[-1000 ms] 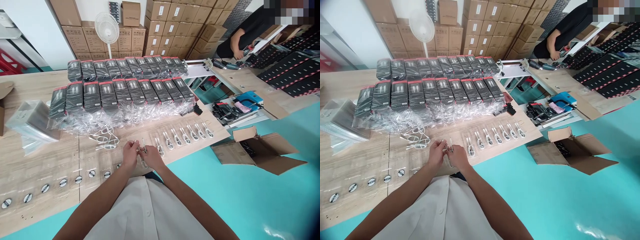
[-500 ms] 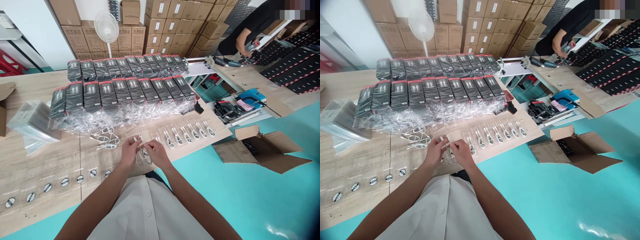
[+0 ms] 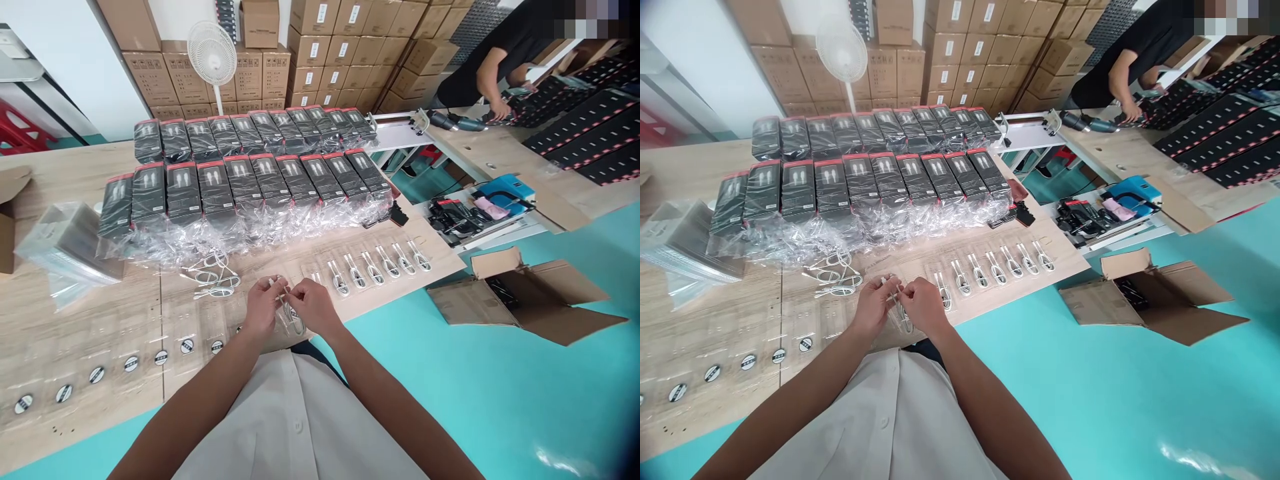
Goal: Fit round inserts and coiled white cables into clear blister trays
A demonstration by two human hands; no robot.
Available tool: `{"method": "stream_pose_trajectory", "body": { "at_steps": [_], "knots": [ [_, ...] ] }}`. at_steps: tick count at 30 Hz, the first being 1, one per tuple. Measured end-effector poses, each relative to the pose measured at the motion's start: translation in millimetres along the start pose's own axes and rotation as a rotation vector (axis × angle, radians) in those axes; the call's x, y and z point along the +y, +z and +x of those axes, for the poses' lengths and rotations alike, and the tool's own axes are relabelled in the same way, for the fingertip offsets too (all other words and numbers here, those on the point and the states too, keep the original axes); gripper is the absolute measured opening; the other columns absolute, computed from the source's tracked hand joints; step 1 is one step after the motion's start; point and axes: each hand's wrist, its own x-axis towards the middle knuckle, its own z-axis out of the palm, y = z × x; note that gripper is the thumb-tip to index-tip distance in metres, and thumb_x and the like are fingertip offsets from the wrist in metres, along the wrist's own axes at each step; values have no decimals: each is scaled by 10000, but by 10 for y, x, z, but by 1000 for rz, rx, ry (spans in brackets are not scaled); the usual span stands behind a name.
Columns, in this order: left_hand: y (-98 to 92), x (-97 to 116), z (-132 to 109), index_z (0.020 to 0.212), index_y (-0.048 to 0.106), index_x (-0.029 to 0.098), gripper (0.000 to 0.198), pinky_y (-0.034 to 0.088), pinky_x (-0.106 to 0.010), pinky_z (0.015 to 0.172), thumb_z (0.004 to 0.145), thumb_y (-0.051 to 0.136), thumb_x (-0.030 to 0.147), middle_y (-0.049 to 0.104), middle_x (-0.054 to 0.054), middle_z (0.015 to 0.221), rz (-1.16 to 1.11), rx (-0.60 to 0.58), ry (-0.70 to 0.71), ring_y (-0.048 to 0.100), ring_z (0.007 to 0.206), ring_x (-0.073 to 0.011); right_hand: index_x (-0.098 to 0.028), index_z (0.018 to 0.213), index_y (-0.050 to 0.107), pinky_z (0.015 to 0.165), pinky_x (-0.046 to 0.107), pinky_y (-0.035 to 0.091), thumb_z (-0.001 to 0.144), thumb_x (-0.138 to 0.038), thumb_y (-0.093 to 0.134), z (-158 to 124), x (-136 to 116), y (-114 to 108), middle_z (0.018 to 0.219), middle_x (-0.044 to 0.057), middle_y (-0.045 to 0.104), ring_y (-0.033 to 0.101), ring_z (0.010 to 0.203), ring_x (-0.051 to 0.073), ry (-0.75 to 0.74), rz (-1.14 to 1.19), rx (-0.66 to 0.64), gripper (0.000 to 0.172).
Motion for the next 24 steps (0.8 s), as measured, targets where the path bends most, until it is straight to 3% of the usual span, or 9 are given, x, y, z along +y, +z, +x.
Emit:
{"method": "stream_pose_trajectory", "body": {
  "at_steps": [6, 18, 24],
  "knots": [
    [1, -52, 79, 757, 611, 173, 352, 439, -253, 596, 596, 818, 408, 614, 4, 693, -11, 36, 92, 581, 620, -121, -203, 762, 686, 659, 244, 395, 829, -204, 629, -48, -9, 34, 782, 17, 631, 561, 708, 132, -44, -97, -19, 88],
    [-128, -86, 174, 716, 570, 169, 359, 504, -295, 654, 592, 834, 378, 605, 7, 687, -134, 67, 23, 584, 611, -113, -206, 844, 630, 621, 256, 429, 792, -256, 631, -255, 168, 114, 728, 3, 631, 572, 651, 151, -7, 13, 4, 73],
    [-102, -41, 134, 764, 612, 179, 323, 513, -300, 659, 581, 852, 296, 608, 16, 699, -175, -48, 30, 580, 606, -109, -194, 888, 663, 630, 276, 467, 830, -287, 591, -346, 343, 194, 768, 40, 666, 592, 659, 165, 37, 97, 88, 131]
  ]
}}
